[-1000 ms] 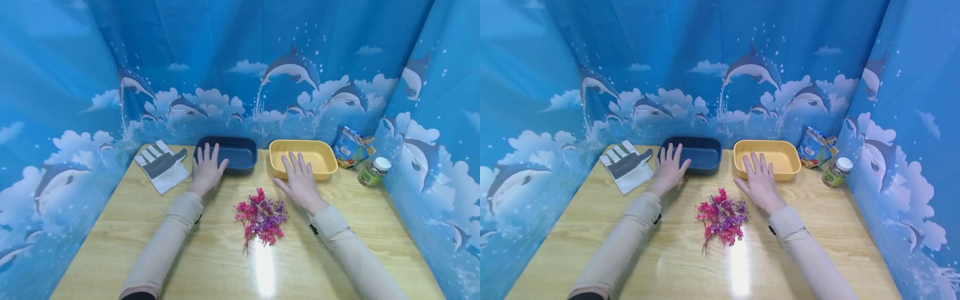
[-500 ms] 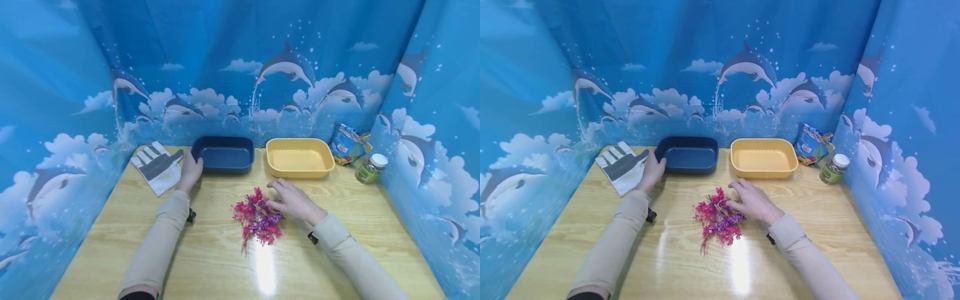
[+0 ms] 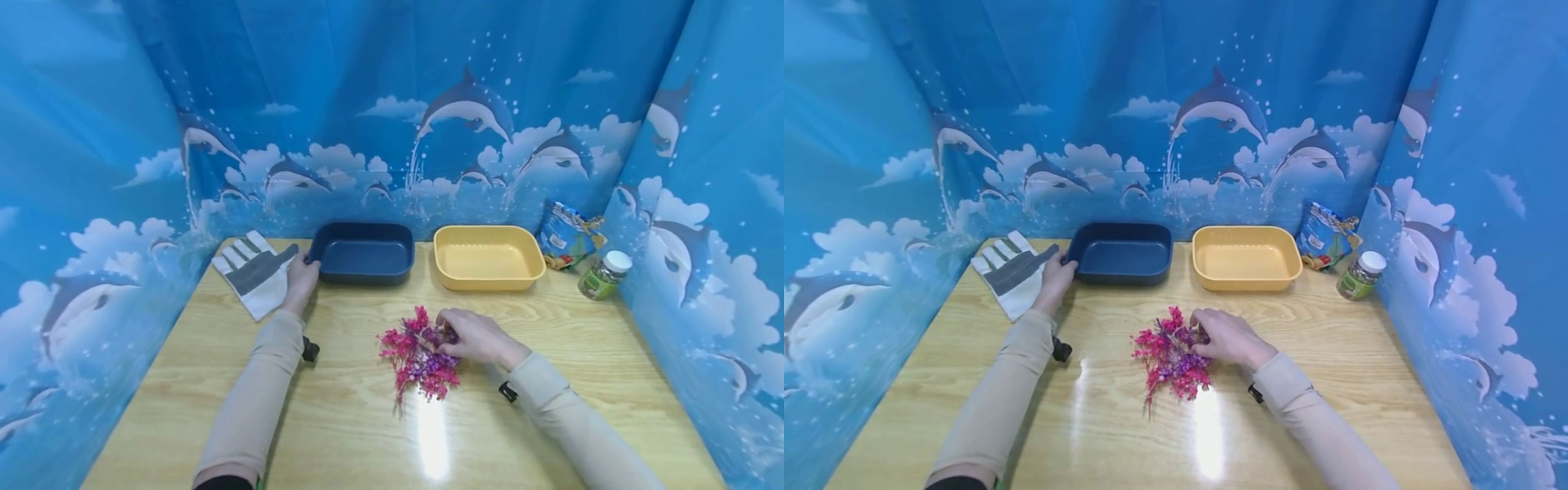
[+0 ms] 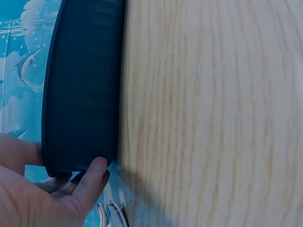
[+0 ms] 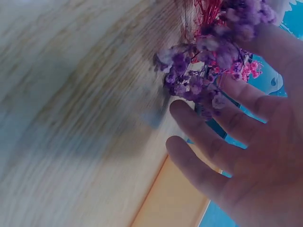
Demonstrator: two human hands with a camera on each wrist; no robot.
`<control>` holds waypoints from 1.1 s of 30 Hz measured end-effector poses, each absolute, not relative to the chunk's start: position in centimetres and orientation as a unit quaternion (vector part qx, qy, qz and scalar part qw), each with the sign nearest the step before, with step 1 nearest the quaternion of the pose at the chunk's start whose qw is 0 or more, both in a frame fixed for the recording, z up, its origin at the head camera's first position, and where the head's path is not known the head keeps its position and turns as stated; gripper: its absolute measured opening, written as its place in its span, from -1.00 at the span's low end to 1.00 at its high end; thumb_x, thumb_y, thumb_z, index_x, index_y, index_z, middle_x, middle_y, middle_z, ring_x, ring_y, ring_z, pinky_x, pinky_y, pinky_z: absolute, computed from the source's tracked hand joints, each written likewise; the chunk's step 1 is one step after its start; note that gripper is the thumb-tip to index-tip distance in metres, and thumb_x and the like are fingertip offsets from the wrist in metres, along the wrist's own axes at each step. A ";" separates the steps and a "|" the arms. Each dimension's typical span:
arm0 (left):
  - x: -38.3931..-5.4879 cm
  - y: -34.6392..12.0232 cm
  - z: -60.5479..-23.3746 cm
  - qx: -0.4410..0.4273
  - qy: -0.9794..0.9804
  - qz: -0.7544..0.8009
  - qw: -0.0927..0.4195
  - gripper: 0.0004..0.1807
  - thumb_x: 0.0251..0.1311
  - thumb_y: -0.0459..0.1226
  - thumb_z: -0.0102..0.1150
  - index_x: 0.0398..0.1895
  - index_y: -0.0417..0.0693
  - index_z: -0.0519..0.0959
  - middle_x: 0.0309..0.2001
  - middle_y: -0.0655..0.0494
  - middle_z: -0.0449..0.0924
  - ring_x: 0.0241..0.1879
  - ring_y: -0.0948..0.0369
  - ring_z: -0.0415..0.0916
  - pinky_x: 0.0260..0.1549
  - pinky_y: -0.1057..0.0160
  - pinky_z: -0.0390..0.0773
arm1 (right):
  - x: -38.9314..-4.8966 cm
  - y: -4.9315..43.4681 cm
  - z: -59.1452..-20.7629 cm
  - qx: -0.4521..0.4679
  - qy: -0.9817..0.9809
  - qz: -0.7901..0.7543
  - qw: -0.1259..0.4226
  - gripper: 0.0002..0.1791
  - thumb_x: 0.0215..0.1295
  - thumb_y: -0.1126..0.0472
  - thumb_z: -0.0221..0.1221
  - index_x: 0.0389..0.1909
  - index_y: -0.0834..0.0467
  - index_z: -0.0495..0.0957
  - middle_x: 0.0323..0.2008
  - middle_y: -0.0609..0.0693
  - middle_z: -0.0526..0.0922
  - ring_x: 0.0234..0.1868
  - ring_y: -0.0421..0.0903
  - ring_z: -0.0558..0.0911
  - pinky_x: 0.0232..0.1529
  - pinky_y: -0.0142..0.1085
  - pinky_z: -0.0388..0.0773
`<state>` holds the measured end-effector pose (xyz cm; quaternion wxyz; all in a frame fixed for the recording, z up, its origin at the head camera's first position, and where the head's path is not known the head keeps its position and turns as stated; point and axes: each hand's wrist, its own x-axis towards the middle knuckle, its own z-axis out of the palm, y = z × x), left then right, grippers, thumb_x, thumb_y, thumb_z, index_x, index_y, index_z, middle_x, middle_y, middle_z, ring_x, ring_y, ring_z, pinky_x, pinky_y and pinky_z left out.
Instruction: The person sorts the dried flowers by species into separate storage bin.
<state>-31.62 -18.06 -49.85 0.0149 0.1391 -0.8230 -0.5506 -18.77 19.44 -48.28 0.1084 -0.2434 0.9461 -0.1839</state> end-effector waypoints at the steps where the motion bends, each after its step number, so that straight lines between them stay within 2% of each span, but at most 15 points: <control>1: -31.6 -18.1 -49.8 0.139 -0.821 -0.553 0.012 -0.40 0.48 -0.33 -0.08 0.56 -0.29 0.28 0.47 -0.31 0.41 0.50 -0.16 0.35 0.56 -0.06 0.36 | -18.8 19.5 -48.2 -0.244 0.945 -0.189 0.107 -0.55 0.25 0.05 0.43 0.12 0.02 0.58 -0.15 -0.12 0.68 -0.17 -0.17 0.62 -0.18 -0.18 0.64; 5: -31.5 -18.1 -49.8 0.142 -0.813 -0.565 0.002 -0.40 0.50 -0.31 -0.08 0.57 -0.28 0.26 0.49 -0.29 0.38 0.51 -0.15 0.32 0.56 -0.06 0.36 | -18.8 19.6 -48.0 -0.246 0.938 -0.223 0.102 -0.58 0.22 0.18 0.36 0.11 0.01 0.58 -0.18 -0.14 0.66 -0.21 -0.20 0.59 -0.18 -0.20 0.64; 8: -31.4 -18.1 -49.7 0.145 -0.811 -0.567 -0.003 -0.40 0.52 -0.29 -0.08 0.57 -0.26 0.25 0.50 -0.28 0.37 0.52 -0.14 0.31 0.56 -0.06 0.37 | -18.7 19.8 -47.8 -0.255 0.927 -0.256 0.097 -0.65 0.27 0.21 0.33 0.08 0.01 0.58 -0.08 -0.09 0.68 -0.10 -0.15 0.65 -0.03 -0.13 0.70; 11: -31.2 -18.1 -49.7 0.146 -0.812 -0.566 -0.005 -0.41 0.54 -0.28 -0.08 0.57 -0.25 0.26 0.51 -0.27 0.37 0.53 -0.13 0.31 0.57 -0.05 0.35 | -18.8 20.0 -47.8 -0.258 0.914 -0.298 0.094 -0.68 0.29 0.26 0.31 0.05 0.03 0.58 0.01 -0.02 0.68 -0.02 -0.11 0.66 0.06 -0.15 0.70; 13: -31.2 -18.1 -49.8 0.145 -0.811 -0.566 -0.007 -0.42 0.55 -0.27 -0.10 0.57 -0.24 0.27 0.51 -0.26 0.37 0.53 -0.13 0.30 0.58 -0.05 0.34 | -18.8 20.2 -47.8 -0.250 0.908 -0.325 0.090 -0.68 0.29 0.28 0.30 0.05 0.05 0.56 0.02 0.00 0.67 -0.02 -0.10 0.65 0.05 -0.19 0.69; 15: -31.1 -18.2 -49.9 0.143 -0.812 -0.566 -0.007 -0.44 0.56 -0.26 -0.10 0.55 -0.24 0.28 0.51 -0.26 0.37 0.53 -0.13 0.30 0.59 -0.05 0.32 | -19.0 20.4 -47.9 -0.239 0.899 -0.355 0.089 -0.69 0.29 0.31 0.28 0.03 0.10 0.53 -0.04 0.03 0.67 -0.09 -0.12 0.63 -0.05 -0.28 0.68; 20: -31.1 -18.3 -50.0 0.142 -0.817 -0.559 -0.007 -0.45 0.58 -0.24 -0.10 0.55 -0.24 0.29 0.50 -0.26 0.37 0.53 -0.14 0.29 0.58 -0.07 0.32 | -19.3 20.8 -48.1 -0.209 0.889 -0.400 0.077 -0.73 0.32 0.34 0.26 -0.04 0.17 0.43 -0.24 0.06 0.62 -0.22 -0.10 0.59 -0.22 -0.31 0.64; 23: -31.1 -18.3 -49.9 0.142 -0.818 -0.557 -0.009 -0.44 0.58 -0.23 -0.10 0.55 -0.24 0.28 0.50 -0.26 0.36 0.53 -0.14 0.30 0.58 -0.07 0.32 | -19.4 20.9 -48.2 -0.181 0.893 -0.407 0.059 -0.73 0.32 0.33 0.26 -0.08 0.16 0.38 -0.28 0.03 0.56 -0.27 -0.11 0.53 -0.28 -0.34 0.58; 33: -30.9 -18.4 -49.5 0.139 -0.806 -0.574 -0.027 -0.42 0.62 -0.18 -0.11 0.60 -0.19 0.23 0.54 -0.23 0.32 0.54 -0.12 0.28 0.55 -0.08 0.38 | -20.1 20.9 -47.4 -0.152 0.898 -0.413 0.010 -0.78 0.39 0.36 0.23 -0.06 0.19 0.41 -0.16 0.13 0.64 -0.19 -0.08 0.58 -0.19 -0.35 0.60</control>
